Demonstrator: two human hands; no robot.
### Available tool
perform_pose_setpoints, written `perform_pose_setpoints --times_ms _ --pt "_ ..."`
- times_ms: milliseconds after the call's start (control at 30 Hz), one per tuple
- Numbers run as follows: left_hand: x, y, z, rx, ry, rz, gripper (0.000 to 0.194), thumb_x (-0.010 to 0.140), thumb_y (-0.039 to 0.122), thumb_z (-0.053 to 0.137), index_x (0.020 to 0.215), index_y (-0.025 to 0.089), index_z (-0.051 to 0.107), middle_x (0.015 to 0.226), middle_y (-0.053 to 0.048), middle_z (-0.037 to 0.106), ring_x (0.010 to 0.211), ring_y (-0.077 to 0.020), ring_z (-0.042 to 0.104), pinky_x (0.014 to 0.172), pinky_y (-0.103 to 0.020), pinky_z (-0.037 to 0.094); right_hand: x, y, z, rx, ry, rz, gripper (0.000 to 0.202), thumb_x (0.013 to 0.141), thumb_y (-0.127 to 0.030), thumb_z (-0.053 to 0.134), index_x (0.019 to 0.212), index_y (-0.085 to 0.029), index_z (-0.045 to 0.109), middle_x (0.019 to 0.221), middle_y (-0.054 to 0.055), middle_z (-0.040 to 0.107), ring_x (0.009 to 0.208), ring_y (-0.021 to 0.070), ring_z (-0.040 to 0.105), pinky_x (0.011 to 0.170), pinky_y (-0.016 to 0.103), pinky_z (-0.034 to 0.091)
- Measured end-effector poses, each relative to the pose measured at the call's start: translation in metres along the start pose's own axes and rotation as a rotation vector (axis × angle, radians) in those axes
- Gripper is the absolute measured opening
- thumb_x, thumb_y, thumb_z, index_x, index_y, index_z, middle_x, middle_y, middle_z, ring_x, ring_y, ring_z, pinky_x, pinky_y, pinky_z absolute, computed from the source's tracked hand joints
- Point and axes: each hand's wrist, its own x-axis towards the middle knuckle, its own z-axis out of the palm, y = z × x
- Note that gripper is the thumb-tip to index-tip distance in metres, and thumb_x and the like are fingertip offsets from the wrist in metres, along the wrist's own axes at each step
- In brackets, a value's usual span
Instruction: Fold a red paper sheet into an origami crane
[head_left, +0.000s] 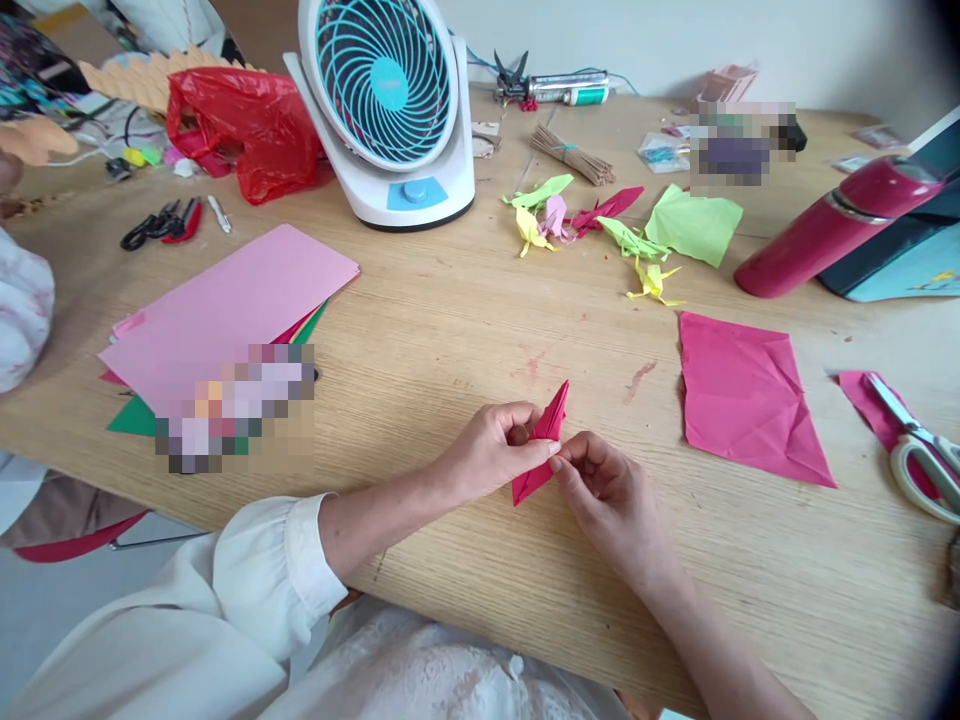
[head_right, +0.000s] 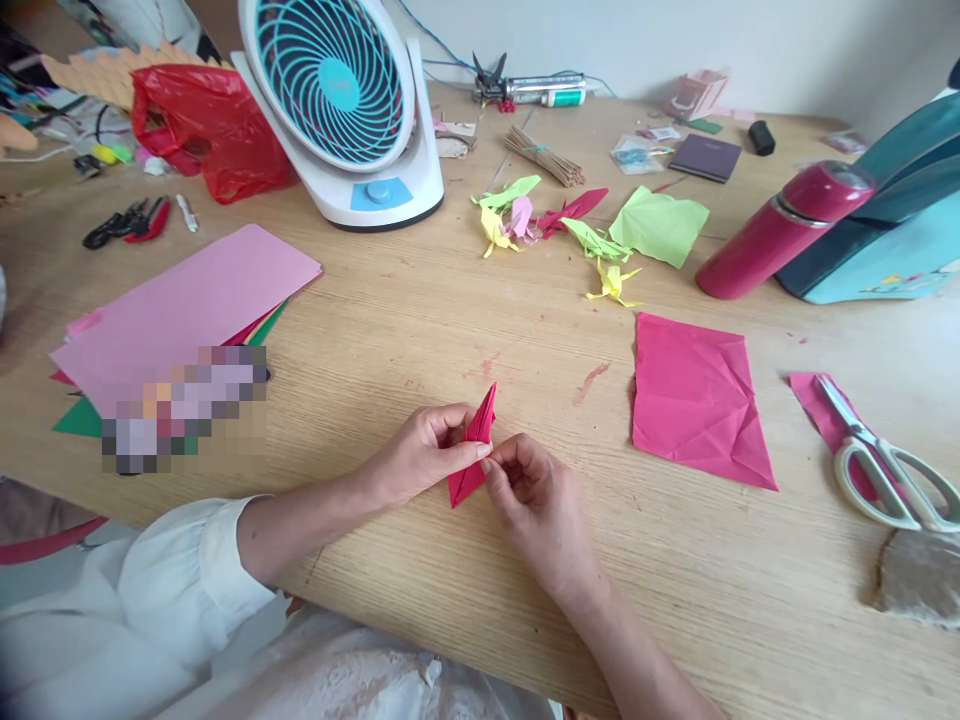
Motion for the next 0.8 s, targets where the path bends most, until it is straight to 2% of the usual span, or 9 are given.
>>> perform_pose_setpoints --times_ms 167,367,533,700,800 --pt "-0.0031 0.0046 0.0061 -0.117 0.026 0.016 0.023 0.081 0.034 0.066 0.073 0.016 0.053 0.066 0.005 0.044 0.061 -0.0086 0.037 0.056 -0.023 0.029 -0.0007 -0.0008 0.0024 0.086 0.003 -0.018 0.019 0.091 -0.035 0.065 0.079 -0.020 0.061 0.070 -0.001 0.059 0.063 0.0129 0.052 0.058 0.025 0.040" --pt "0.0010 0.0034 0.0005 -0.083 -0.069 -0.016 0.029 0.081 0.041 0.071 0.078 0.016 0.057 0.066 0.006 0.041 0.061 -0.0088 0.035 0.057 -0.023 0.028 0.0009 0.0003 -0.0009 -0.024 0.026 -0.015 0.019 0.091 -0.032 0.064 0.078 -0.020 0.059 0.071 -0.001 0.057 0.063 0.0124 0.049 0.058 0.025 0.038" --pt "0.0019 0.0039 -0.0010 -0.050 0.011 0.043 0.030 0.080 0.037 0.072 0.070 0.016 0.053 0.068 0.005 0.041 0.064 -0.0095 0.037 0.060 -0.024 0.030 -0.0004 -0.0005 0.0002 -0.024 -0.016 -0.022 0.020 0.091 -0.033 0.065 0.077 -0.020 0.059 0.070 0.000 0.058 0.063 0.0131 0.051 0.058 0.025 0.039" --pt "-0.0022 0.0064 0.0046 -0.205 0.043 0.038 0.032 0.080 0.038 0.072 0.072 0.017 0.050 0.067 0.005 0.043 0.064 -0.0090 0.039 0.062 -0.023 0.033 0.0004 0.0007 0.0043 0.080 -0.111 -0.010 0.018 0.089 -0.038 0.068 0.091 -0.021 0.063 0.082 0.003 0.064 0.073 0.0165 0.057 0.065 0.027 0.045" --pt "-0.0036 0.0046 0.0077 -0.214 0.041 0.027 0.034 0.080 0.042 0.074 0.075 0.016 0.053 0.068 0.004 0.049 0.064 -0.0095 0.043 0.061 -0.023 0.034 0.0011 0.0019 0.0074 0.069 -0.099 0.011 0.025 0.090 -0.040 0.067 0.078 -0.020 0.058 0.073 0.000 0.058 0.064 0.0136 0.049 0.059 0.026 0.040"
